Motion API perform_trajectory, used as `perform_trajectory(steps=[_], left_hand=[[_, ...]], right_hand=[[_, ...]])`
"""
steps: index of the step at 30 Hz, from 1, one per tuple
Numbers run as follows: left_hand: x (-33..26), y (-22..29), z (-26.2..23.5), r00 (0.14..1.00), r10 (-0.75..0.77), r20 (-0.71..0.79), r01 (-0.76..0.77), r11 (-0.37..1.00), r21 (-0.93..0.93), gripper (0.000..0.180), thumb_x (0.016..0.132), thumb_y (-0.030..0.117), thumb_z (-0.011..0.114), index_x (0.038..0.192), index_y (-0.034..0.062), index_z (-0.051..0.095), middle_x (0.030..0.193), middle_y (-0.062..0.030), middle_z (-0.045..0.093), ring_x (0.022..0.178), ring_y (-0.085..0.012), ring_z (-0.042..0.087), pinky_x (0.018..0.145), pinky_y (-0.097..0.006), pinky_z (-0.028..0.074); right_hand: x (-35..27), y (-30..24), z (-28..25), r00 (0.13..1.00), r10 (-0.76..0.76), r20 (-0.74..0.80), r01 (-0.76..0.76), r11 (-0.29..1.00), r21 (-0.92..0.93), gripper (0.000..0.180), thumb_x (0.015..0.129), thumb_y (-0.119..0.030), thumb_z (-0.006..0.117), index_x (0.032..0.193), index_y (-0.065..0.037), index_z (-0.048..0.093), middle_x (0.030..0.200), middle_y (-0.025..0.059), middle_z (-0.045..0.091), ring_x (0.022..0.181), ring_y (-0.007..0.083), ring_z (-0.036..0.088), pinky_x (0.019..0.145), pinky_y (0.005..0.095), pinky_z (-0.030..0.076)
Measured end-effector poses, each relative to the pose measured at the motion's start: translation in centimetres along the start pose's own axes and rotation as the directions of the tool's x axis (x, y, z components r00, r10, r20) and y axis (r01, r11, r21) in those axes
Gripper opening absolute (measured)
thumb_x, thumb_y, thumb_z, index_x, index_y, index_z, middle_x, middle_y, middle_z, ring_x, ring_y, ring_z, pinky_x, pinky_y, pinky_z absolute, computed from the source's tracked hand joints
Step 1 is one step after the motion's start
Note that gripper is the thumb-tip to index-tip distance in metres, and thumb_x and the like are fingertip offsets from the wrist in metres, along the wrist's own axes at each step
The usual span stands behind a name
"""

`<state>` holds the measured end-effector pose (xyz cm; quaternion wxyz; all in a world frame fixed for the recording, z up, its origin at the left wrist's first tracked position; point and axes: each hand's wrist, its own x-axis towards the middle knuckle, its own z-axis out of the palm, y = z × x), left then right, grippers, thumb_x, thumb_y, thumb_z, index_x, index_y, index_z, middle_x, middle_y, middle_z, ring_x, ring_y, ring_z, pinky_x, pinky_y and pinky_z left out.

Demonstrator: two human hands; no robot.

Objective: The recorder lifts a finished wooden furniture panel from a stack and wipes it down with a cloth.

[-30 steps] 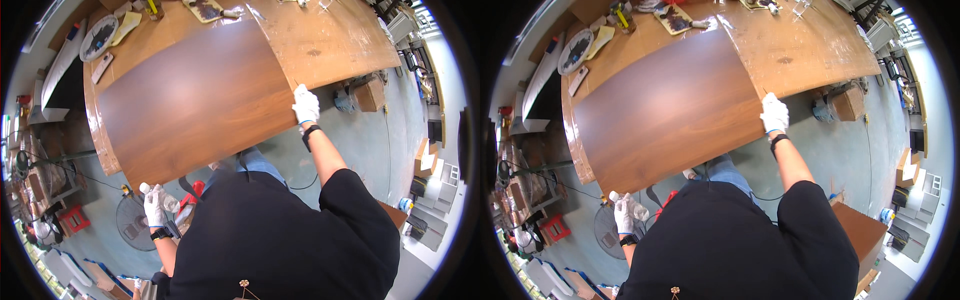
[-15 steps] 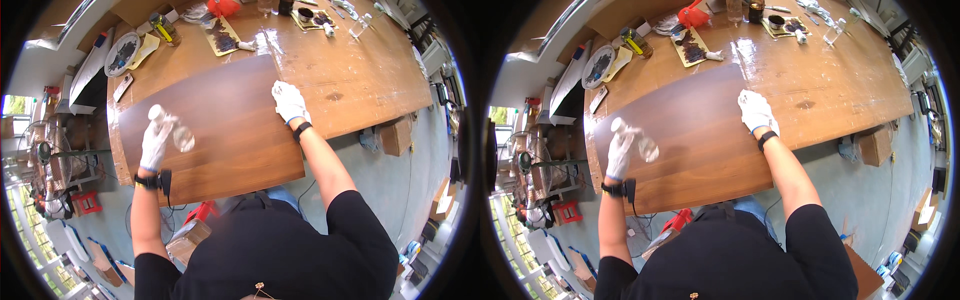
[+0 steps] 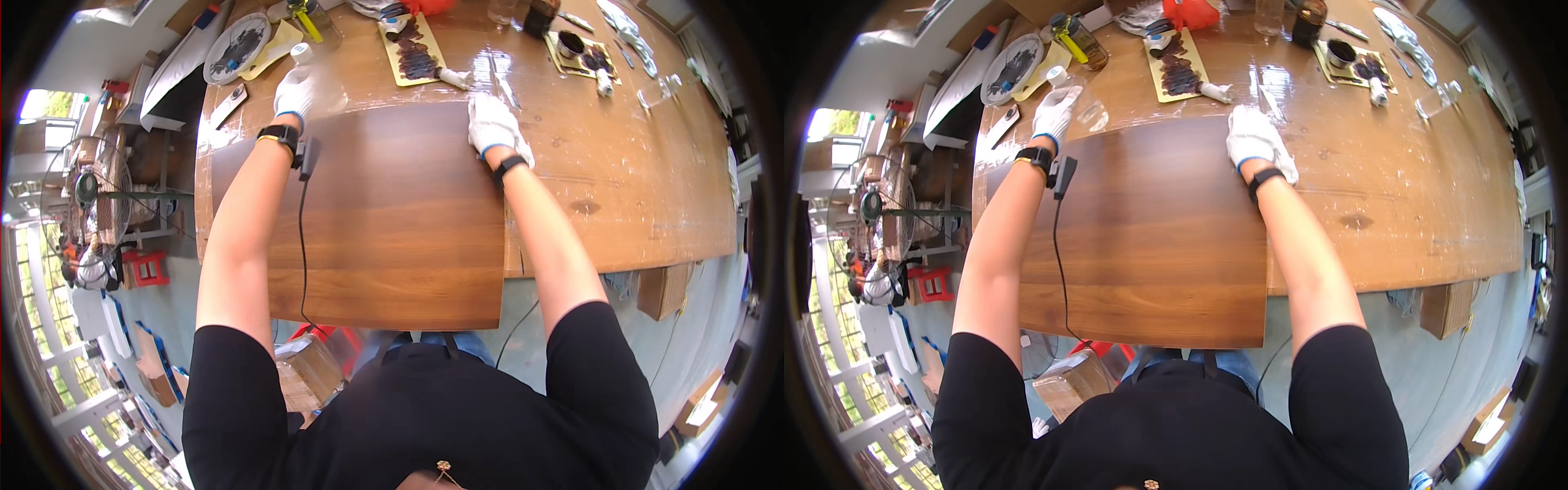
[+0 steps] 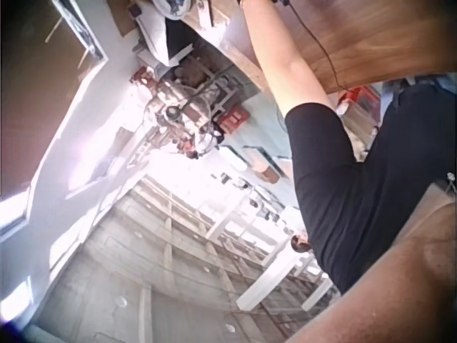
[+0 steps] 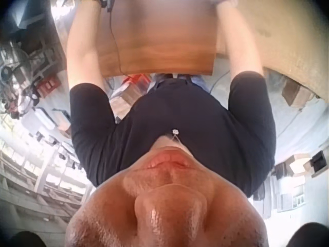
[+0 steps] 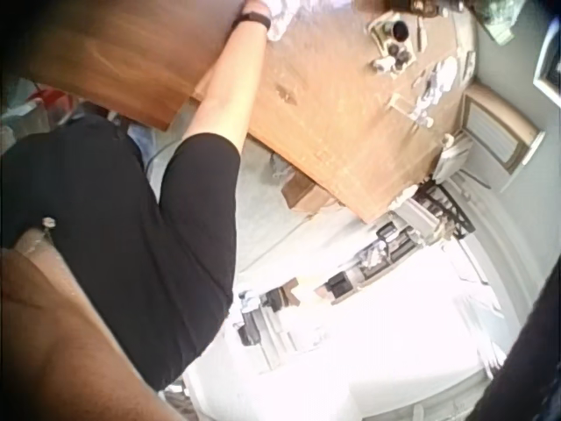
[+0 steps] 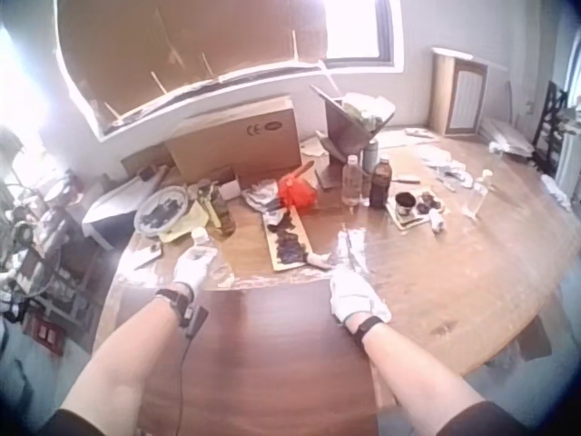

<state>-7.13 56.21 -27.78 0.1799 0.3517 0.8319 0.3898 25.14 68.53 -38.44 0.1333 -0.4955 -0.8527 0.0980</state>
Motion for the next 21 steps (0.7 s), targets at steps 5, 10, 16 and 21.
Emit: perform_trajectory(steps=[5,10,16,21], left_hand=[[2.4,0.2,3.3,0.987,0.157,0.047,-0.162,0.896,0.414,0.039,0.086,0.029,0.070,0.115,0.0035,0.064,0.110,-0.0059,0.068,0.103,-0.0156,0.062,0.093,-0.027,0.044],[3.9,0.2,5.9,0.995,-0.092,-0.049,0.088,0.992,-0.087,0.037,0.084,0.029,0.070,0.112,0.0047,0.066,0.107,-0.0077,0.069,0.099,-0.0168,0.063,0.088,-0.028,0.047],[5.1,-2.5,2.7,0.999,-0.010,-0.042,0.005,0.990,-0.138,0.048,0.081,0.034,0.073,0.117,0.0035,0.063,0.113,-0.0104,0.067,0.105,-0.0218,0.062,0.092,-0.032,0.046],[-0.2,-3.5,0.2,1.000,-0.030,-0.001,0.030,0.999,0.009,0.079,0.080,0.041,0.074,0.140,0.0005,0.041,0.142,-0.0203,0.044,0.132,-0.0273,0.043,0.108,-0.033,0.034]], right_hand=[[0.3,-0.6,-2.3,0.987,0.031,0.155,-0.030,0.999,-0.011,0.024,0.093,-0.022,0.043,0.101,-0.007,0.060,0.101,0.0198,0.065,0.098,0.0371,0.062,0.085,0.0471,0.049],[2.1,0.5,-1.5,0.988,0.158,-0.002,-0.157,0.985,-0.074,0.025,0.093,-0.022,0.045,0.099,-0.004,0.060,0.098,0.0218,0.065,0.093,0.0380,0.063,0.081,0.0461,0.050],[-0.7,-2.8,-0.8,0.996,-0.052,0.066,0.056,0.997,-0.053,0.034,0.096,-0.029,0.040,0.091,-0.003,0.062,0.092,0.0222,0.066,0.090,0.0401,0.063,0.083,0.0482,0.049],[2.2,-1.4,-1.2,0.980,0.171,0.100,-0.157,0.978,-0.139,0.027,0.095,-0.027,0.043,0.102,-0.005,0.057,0.097,0.0186,0.065,0.092,0.0346,0.065,0.080,0.0457,0.051]])
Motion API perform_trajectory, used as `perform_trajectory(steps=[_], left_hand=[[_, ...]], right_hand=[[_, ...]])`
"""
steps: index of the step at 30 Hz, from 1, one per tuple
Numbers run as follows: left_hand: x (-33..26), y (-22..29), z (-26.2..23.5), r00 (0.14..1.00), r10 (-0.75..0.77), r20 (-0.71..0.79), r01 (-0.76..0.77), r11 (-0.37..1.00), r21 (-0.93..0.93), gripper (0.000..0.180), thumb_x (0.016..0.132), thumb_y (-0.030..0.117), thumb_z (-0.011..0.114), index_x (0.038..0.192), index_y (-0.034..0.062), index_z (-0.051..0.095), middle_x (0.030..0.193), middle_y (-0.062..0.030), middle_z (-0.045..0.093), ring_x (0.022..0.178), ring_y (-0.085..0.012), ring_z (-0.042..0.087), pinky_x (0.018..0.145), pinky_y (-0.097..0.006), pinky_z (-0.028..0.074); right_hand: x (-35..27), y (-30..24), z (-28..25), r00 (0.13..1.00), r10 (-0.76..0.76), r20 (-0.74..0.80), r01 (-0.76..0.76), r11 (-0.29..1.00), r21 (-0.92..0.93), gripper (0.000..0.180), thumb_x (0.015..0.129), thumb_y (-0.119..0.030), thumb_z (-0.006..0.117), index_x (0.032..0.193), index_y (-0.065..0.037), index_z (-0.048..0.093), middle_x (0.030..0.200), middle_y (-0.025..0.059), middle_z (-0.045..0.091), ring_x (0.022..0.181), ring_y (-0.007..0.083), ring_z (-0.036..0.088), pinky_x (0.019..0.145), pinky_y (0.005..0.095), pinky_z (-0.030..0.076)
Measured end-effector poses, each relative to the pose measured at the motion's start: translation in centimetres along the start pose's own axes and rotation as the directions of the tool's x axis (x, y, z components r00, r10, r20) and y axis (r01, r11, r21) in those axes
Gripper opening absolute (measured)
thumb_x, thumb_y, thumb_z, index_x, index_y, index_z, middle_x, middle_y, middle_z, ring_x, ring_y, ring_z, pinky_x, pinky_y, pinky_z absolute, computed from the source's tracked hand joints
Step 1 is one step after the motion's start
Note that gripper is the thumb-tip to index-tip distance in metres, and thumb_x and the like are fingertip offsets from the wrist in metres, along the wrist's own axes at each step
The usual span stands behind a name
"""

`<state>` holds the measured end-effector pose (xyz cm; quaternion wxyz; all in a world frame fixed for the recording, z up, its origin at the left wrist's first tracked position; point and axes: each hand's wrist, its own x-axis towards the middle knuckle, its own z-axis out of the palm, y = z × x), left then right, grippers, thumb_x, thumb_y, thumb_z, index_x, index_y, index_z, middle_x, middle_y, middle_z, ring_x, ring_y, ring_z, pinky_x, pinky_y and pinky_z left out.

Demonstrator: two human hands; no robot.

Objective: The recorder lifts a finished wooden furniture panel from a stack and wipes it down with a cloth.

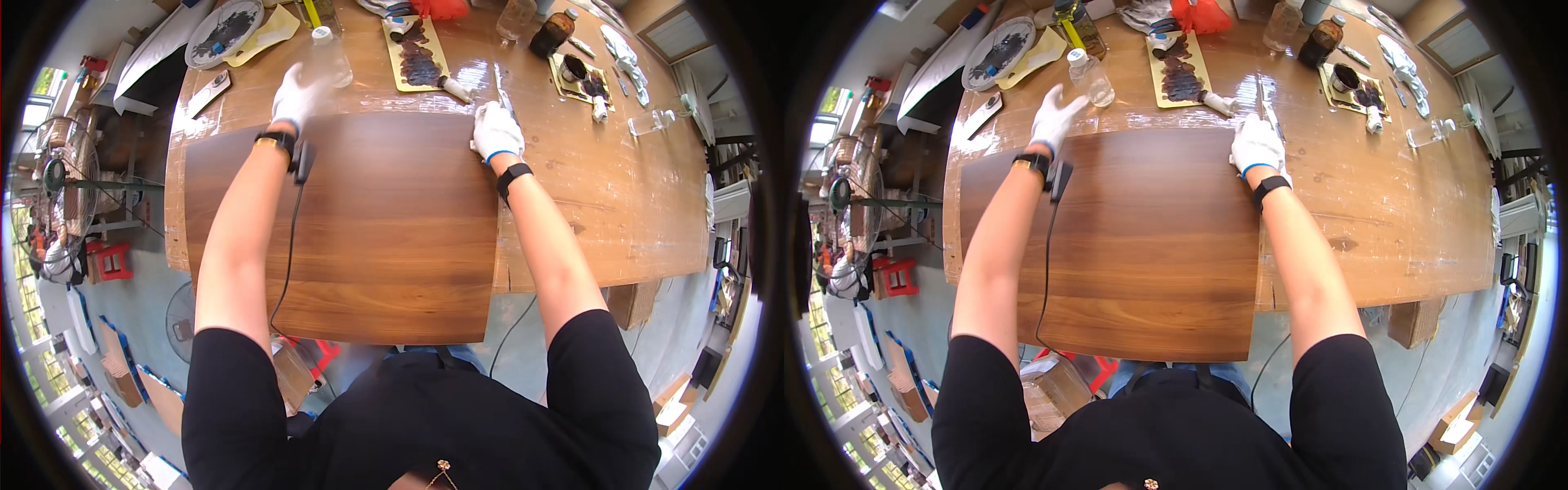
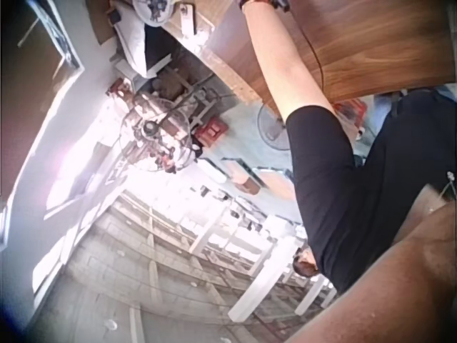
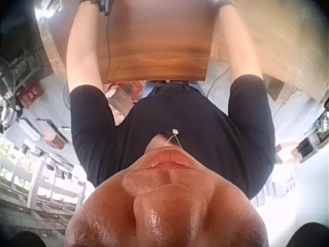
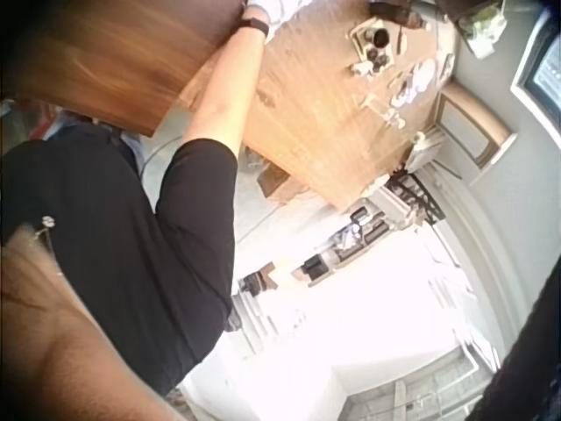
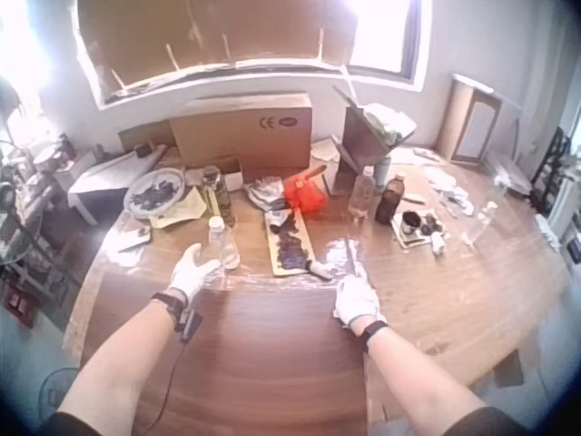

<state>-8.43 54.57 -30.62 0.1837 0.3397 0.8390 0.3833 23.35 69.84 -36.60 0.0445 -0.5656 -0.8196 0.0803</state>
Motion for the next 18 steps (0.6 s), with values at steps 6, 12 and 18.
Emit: perform_trajectory(steps=[6,12,18], left_hand=[[-16.3,-9.2,-7.4,0.989,-0.145,-0.005,0.130,0.899,-0.419,0.046,0.090,0.020,0.066,0.130,0.0012,0.051,0.132,-0.0135,0.054,0.122,-0.0233,0.050,0.101,-0.034,0.042],[-34.0,-14.4,-9.2,0.815,-0.559,-0.152,0.314,0.646,-0.696,0.025,0.095,0.021,0.059,0.112,0.0033,0.061,0.101,-0.0049,0.065,0.087,-0.0134,0.062,0.079,-0.028,0.052],[-43.8,-15.3,-7.7,0.673,-0.737,-0.059,0.432,0.457,-0.778,0.020,0.096,0.023,0.056,0.094,0.0037,0.061,0.085,-0.0079,0.065,0.074,-0.0166,0.063,0.068,-0.030,0.054]], right_hand=[[-0.4,-2.3,-0.4,0.997,0.083,-0.006,-0.083,0.996,-0.015,0.026,0.093,-0.026,0.047,0.103,-0.006,0.060,0.098,0.0179,0.067,0.093,0.0337,0.066,0.081,0.0445,0.051],[-2.5,-10.6,0.1,0.970,-0.216,0.116,0.216,0.976,0.013,0.027,0.087,-0.022,0.049,0.093,-0.006,0.069,0.093,0.0172,0.069,0.092,0.0343,0.066,0.083,0.0452,0.050],[-7.2,-20.8,2.5,0.870,-0.494,-0.006,0.486,0.855,0.181,0.025,0.086,-0.020,0.050,0.089,-0.006,0.071,0.091,0.0192,0.069,0.088,0.0351,0.067,0.081,0.0449,0.052]])
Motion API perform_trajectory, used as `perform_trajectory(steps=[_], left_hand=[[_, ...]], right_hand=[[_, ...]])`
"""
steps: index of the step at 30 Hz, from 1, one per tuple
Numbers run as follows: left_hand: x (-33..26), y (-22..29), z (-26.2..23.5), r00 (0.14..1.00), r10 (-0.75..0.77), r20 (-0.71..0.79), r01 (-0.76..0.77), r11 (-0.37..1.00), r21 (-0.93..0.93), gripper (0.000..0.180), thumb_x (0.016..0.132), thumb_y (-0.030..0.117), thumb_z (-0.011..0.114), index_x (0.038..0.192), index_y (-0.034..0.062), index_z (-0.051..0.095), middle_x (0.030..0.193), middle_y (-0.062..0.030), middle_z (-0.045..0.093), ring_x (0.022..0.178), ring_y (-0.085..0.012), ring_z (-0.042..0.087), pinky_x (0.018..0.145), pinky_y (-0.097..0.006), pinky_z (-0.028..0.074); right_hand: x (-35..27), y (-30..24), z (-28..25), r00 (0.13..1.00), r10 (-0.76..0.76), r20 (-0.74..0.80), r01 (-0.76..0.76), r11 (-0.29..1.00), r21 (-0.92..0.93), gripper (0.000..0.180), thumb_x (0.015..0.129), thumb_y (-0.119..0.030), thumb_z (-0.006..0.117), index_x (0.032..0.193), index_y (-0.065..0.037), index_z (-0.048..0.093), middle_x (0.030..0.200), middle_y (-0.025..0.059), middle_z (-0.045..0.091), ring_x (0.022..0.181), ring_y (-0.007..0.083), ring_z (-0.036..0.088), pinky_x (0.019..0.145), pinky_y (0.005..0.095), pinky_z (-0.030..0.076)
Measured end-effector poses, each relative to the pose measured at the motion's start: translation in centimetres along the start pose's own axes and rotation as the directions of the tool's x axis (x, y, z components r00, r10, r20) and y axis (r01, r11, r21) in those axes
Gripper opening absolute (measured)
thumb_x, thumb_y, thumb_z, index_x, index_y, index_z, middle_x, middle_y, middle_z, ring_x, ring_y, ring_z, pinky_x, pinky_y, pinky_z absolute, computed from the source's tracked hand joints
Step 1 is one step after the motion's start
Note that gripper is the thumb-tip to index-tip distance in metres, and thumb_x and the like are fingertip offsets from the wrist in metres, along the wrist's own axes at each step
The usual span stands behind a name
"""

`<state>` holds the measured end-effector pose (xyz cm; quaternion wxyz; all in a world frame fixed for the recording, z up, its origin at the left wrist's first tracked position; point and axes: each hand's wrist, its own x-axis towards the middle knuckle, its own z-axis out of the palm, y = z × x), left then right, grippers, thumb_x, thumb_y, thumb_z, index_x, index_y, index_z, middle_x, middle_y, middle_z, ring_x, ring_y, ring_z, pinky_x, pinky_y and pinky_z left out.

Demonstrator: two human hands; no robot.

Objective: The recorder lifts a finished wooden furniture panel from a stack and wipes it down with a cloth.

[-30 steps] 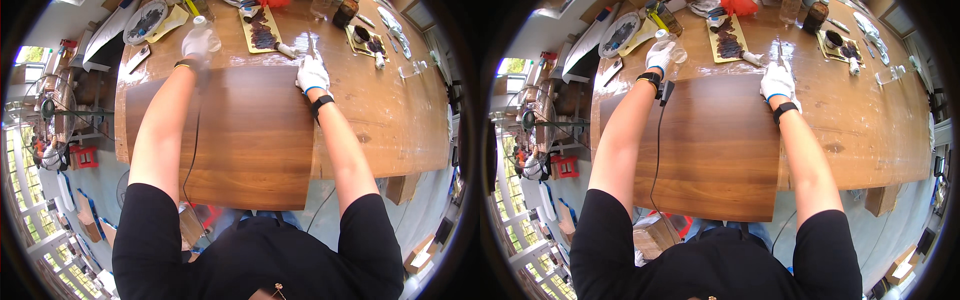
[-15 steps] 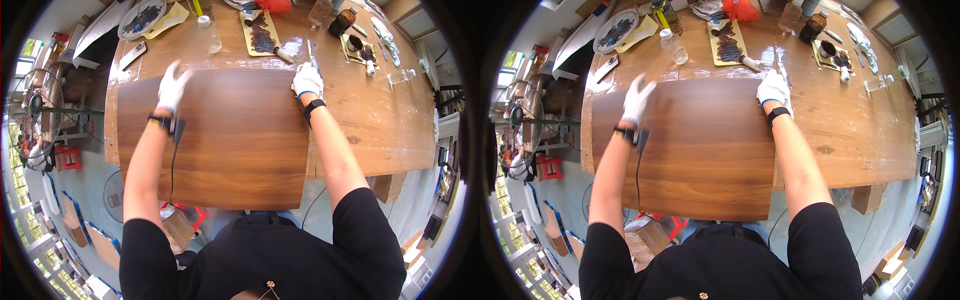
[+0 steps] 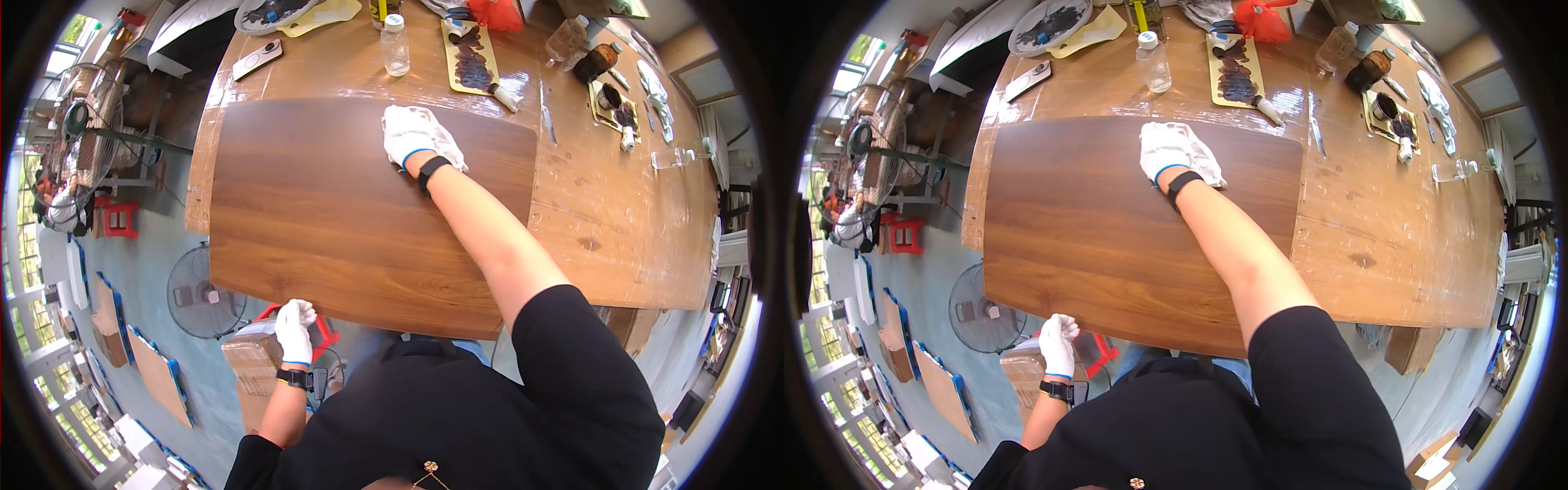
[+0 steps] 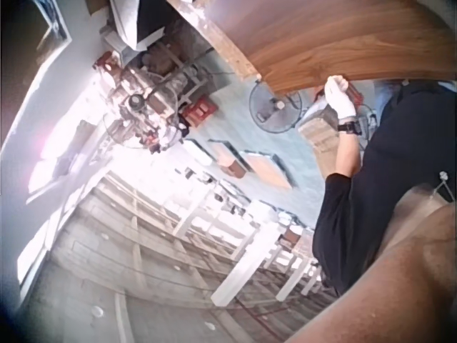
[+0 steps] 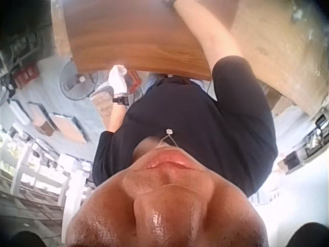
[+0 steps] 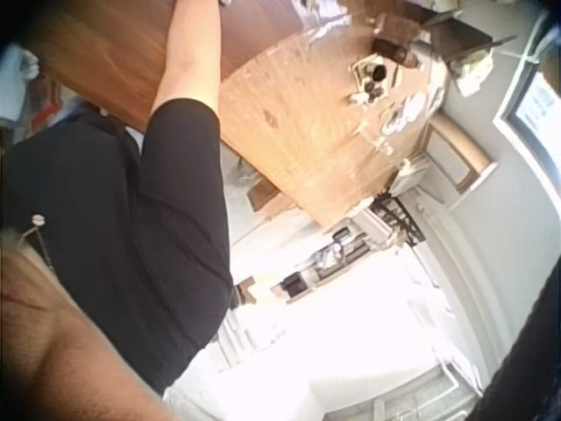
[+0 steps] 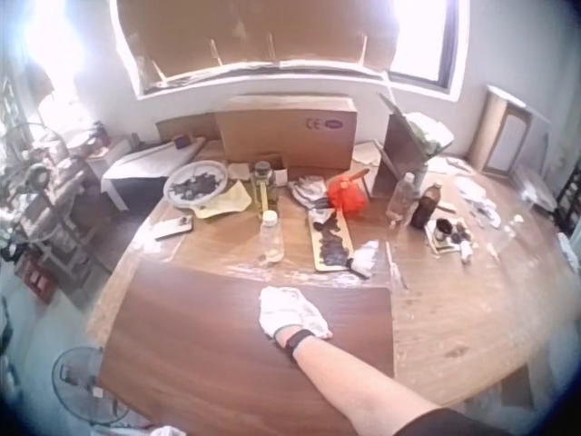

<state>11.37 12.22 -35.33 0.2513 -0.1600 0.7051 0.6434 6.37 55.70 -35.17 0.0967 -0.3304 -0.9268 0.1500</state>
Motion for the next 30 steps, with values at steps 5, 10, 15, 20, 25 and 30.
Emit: perform_trajectory(steps=[5,10,15,20,25,30], left_hand=[[-1.5,-2.8,-2.2,0.951,-0.309,0.025,0.310,0.949,-0.056,0.028,0.097,0.030,0.055,0.086,0.0046,0.060,0.076,-0.0081,0.063,0.064,-0.0162,0.061,0.061,-0.029,0.053],[-0.7,-4.7,-3.9,0.892,-0.450,0.037,0.450,0.881,-0.146,0.032,0.095,0.038,0.057,0.101,0.0060,0.056,0.093,-0.0093,0.063,0.073,-0.0159,0.060,0.065,-0.032,0.053],[3.1,-4.7,-0.8,0.992,-0.096,0.084,0.078,0.978,0.193,0.056,0.088,0.045,0.064,0.123,0.0056,0.045,0.121,-0.0138,0.051,0.103,-0.0262,0.055,0.087,-0.045,0.051],[5.2,-5.1,-1.5,0.969,-0.209,-0.134,0.210,0.978,-0.010,0.068,0.085,0.049,0.067,0.126,-0.0003,0.043,0.130,-0.0158,0.046,0.114,-0.0272,0.050,0.094,-0.048,0.046],[5.3,-5.7,-1.6,0.977,-0.172,-0.122,0.180,0.982,0.057,0.075,0.084,0.050,0.067,0.130,-0.0022,0.041,0.134,-0.0160,0.044,0.115,-0.0259,0.049,0.096,-0.046,0.046],[4.7,-4.1,0.0,0.971,-0.218,-0.100,0.216,0.976,-0.028,0.063,0.087,0.044,0.066,0.131,0.0069,0.042,0.135,-0.0094,0.046,0.118,-0.0268,0.049,0.095,-0.050,0.045]], right_hand=[[-0.3,2.5,-1.8,0.966,0.015,0.258,0.014,0.994,-0.109,0.022,0.086,-0.019,0.050,0.092,-0.006,0.067,0.089,0.0182,0.068,0.090,0.0351,0.065,0.084,0.0441,0.049],[-2.3,4.5,-2.5,0.980,-0.020,0.197,0.048,0.990,-0.136,0.023,0.089,-0.021,0.049,0.101,-0.007,0.063,0.099,0.0152,0.068,0.100,0.0333,0.062,0.090,0.0420,0.047],[0.2,2.8,-1.9,0.957,0.027,0.290,0.044,0.971,-0.237,0.022,0.081,-0.016,0.061,0.101,-0.006,0.061,0.101,0.0164,0.067,0.099,0.0334,0.063,0.090,0.0423,0.047],[-2.9,2.3,-1.1,0.962,-0.081,0.261,0.121,0.983,-0.140,0.020,0.080,-0.017,0.063,0.096,-0.005,0.061,0.098,0.0175,0.067,0.098,0.0331,0.063,0.087,0.0430,0.048],[-2.0,2.7,-3.1,0.957,-0.098,0.274,0.129,0.987,-0.099,0.025,0.090,-0.020,0.044,0.092,-0.005,0.063,0.094,0.0169,0.068,0.093,0.0362,0.064,0.083,0.0446,0.050],[-0.3,1.4,-4.9,0.964,0.132,0.231,-0.109,0.988,-0.112,0.031,0.090,-0.022,0.041,0.099,-0.004,0.066,0.104,0.0191,0.066,0.098,0.0361,0.064,0.087,0.0461,0.050]])
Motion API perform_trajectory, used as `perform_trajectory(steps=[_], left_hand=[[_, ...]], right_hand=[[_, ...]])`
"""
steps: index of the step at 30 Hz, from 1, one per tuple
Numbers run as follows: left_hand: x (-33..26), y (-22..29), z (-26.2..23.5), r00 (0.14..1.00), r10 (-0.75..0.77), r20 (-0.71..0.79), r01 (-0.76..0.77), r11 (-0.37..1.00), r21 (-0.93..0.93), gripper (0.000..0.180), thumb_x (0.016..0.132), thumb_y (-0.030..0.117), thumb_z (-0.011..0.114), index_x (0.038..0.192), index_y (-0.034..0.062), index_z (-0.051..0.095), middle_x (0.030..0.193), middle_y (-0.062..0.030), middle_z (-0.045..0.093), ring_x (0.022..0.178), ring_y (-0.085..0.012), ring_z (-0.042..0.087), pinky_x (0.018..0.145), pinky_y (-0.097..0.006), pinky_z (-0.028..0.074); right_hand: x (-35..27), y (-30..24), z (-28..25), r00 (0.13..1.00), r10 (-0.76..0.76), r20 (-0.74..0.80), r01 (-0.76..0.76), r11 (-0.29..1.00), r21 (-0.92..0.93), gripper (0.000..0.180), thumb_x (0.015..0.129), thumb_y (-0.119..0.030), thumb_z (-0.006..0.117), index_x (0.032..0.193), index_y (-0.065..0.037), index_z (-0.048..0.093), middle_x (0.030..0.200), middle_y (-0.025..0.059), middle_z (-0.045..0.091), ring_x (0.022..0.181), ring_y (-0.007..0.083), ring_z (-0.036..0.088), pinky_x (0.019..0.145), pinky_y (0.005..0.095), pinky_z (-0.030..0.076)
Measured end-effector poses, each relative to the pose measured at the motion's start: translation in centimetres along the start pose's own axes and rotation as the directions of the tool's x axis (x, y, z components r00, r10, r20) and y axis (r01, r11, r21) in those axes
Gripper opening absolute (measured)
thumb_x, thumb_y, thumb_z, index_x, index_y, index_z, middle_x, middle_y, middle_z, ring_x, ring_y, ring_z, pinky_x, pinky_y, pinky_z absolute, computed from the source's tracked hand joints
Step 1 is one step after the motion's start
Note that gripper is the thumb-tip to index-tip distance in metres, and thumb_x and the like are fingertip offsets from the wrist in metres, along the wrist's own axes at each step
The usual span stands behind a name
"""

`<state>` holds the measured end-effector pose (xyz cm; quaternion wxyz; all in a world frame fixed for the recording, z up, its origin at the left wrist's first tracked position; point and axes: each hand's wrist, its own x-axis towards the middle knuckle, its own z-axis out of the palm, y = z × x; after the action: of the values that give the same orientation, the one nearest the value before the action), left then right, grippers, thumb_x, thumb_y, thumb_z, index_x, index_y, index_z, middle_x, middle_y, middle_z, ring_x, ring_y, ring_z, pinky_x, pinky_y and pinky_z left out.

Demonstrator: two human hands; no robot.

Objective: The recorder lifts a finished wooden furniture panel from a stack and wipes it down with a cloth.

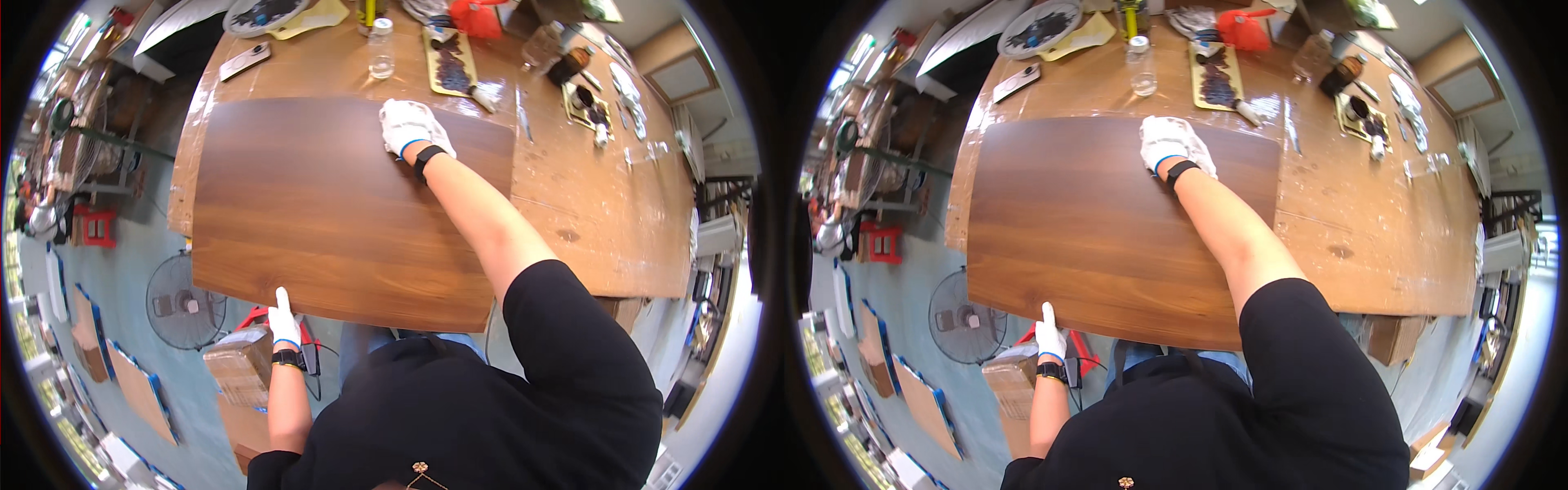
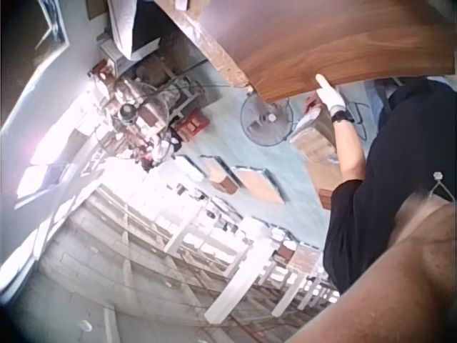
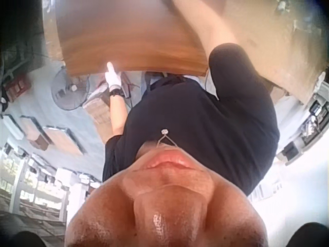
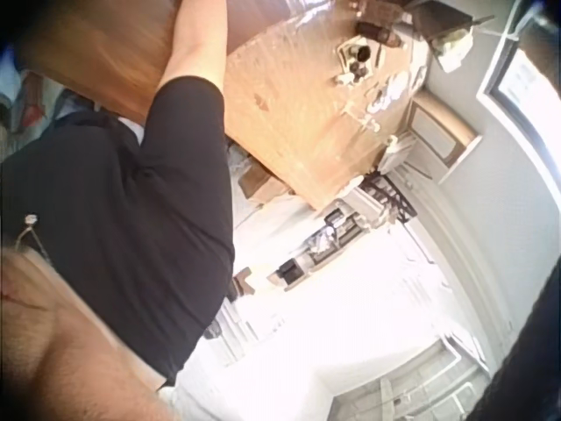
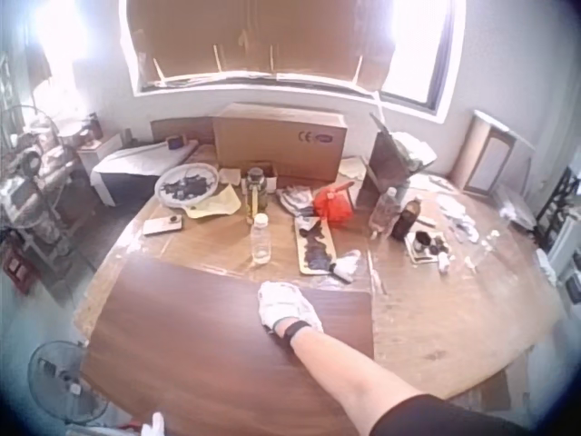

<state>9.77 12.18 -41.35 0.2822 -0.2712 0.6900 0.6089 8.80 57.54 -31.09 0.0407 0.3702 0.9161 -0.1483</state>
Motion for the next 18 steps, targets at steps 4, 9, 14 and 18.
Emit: perform_trajectory(steps=[4,9,14,18], left_hand=[[0.0,-0.1,-1.0,0.999,0.024,0.038,-0.023,0.999,-0.038,0.060,0.088,0.042,0.067,0.131,0.0086,0.043,0.137,-0.0087,0.044,0.120,-0.0277,0.047,0.095,-0.054,0.045],[0.4,0.0,-0.7,0.997,0.033,0.071,-0.028,0.997,-0.069,0.057,0.087,0.041,0.069,0.128,0.0096,0.044,0.136,-0.0085,0.045,0.120,-0.0281,0.047,0.091,-0.052,0.048],[0.4,0.1,-0.8,0.997,0.019,0.076,-0.014,0.998,-0.066,0.057,0.086,0.042,0.069,0.127,0.0104,0.045,0.135,-0.0086,0.047,0.119,-0.0279,0.048,0.090,-0.052,0.048],[0.5,0.1,-0.9,0.996,0.016,0.084,-0.011,0.998,-0.061,0.058,0.086,0.043,0.069,0.128,0.0111,0.046,0.133,-0.0080,0.049,0.118,-0.0270,0.049,0.090,-0.050,0.049]], right_hand=[[-0.4,4.8,1.3,0.997,0.011,-0.079,-0.012,1.000,-0.015,0.036,0.092,-0.026,0.038,0.102,-0.005,0.065,0.108,0.0191,0.066,0.102,0.0356,0.063,0.089,0.0470,0.048],[-1.7,18.4,0.0,0.902,0.404,-0.150,-0.392,0.914,0.103,0.036,0.095,-0.031,0.039,0.104,-0.006,0.063,0.103,0.0221,0.066,0.102,0.0354,0.063,0.089,0.0470,0.049],[-1.8,17.6,1.5,0.850,0.427,-0.309,-0.436,0.899,0.043,0.032,0.093,-0.024,0.040,0.102,-0.007,0.065,0.100,0.0227,0.067,0.097,0.0366,0.065,0.086,0.0457,0.050],[-3.3,8.3,-0.7,0.973,0.097,-0.210,-0.104,0.994,-0.022,0.027,0.084,-0.015,0.047,0.090,-0.003,0.070,0.092,0.0208,0.069,0.087,0.0355,0.068,0.080,0.0446,0.053]])
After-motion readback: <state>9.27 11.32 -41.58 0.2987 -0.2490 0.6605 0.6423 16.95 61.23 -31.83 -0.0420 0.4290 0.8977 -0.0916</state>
